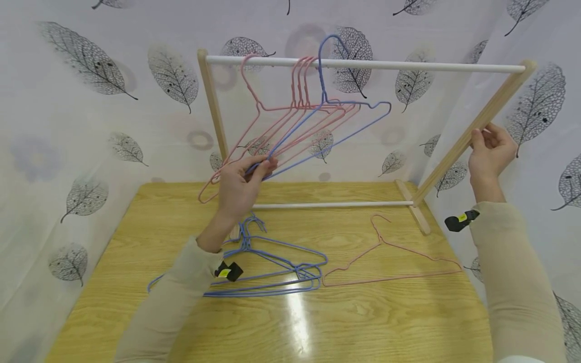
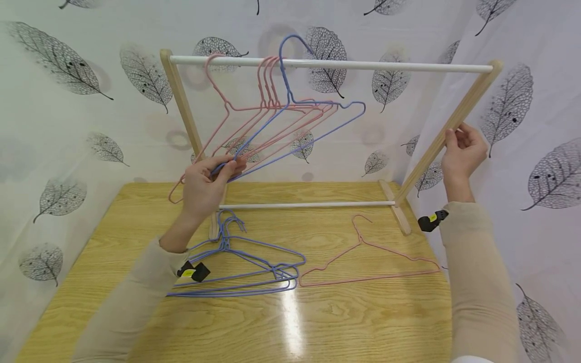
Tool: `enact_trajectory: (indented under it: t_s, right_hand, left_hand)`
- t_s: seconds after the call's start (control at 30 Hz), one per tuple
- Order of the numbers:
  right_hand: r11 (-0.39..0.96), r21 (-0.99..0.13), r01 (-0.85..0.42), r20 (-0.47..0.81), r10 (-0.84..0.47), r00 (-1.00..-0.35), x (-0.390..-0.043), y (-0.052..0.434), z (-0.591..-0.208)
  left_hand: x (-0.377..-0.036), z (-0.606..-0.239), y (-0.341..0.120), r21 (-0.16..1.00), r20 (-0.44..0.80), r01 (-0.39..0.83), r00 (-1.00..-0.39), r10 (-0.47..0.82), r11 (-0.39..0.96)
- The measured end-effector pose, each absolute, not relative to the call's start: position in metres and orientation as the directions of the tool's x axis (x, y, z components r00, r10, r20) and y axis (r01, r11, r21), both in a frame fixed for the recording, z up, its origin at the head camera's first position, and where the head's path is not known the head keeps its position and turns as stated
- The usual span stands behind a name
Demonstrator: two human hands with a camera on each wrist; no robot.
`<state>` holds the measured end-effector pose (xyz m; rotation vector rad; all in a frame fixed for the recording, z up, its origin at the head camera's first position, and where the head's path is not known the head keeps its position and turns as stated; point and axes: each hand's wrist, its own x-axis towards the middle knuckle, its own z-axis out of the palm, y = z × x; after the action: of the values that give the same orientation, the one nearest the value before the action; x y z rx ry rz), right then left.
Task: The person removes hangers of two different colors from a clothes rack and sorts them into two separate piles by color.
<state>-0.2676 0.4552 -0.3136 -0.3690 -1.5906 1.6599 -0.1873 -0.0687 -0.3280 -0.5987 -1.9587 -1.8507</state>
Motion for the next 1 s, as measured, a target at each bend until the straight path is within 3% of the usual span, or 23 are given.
enact_trajectory:
  t_s: [0.4, 0.63, 1.0]
  right_hand:
    - [0.112, -0.940, -0.321, 0.304, 0.700, -0.646, -0.267, 0.454, -0.313]
    - [0.119, -0.943, -0.310, 0.300, 0.706, -0.642, -0.264, 0.453, -0.311]
    - [0.134, -0.943, -0.306, 0.309, 0.700, -0.644, -0.265, 0.451, -0.311]
  left_hand:
    - [-0.172, -0.338, -0.091, 0.903, 0.430, 0.425, -0.888, 0.162, -0.063]
    - [-0.163, -0.367, -0.115, 0.904, 0.421, 0.422, -0.848, 0.321, -0.072]
    - [-0.143, -0.416, -0.151, 0.966, 0.243, 0.256, -0.835, 0.493, -0.042]
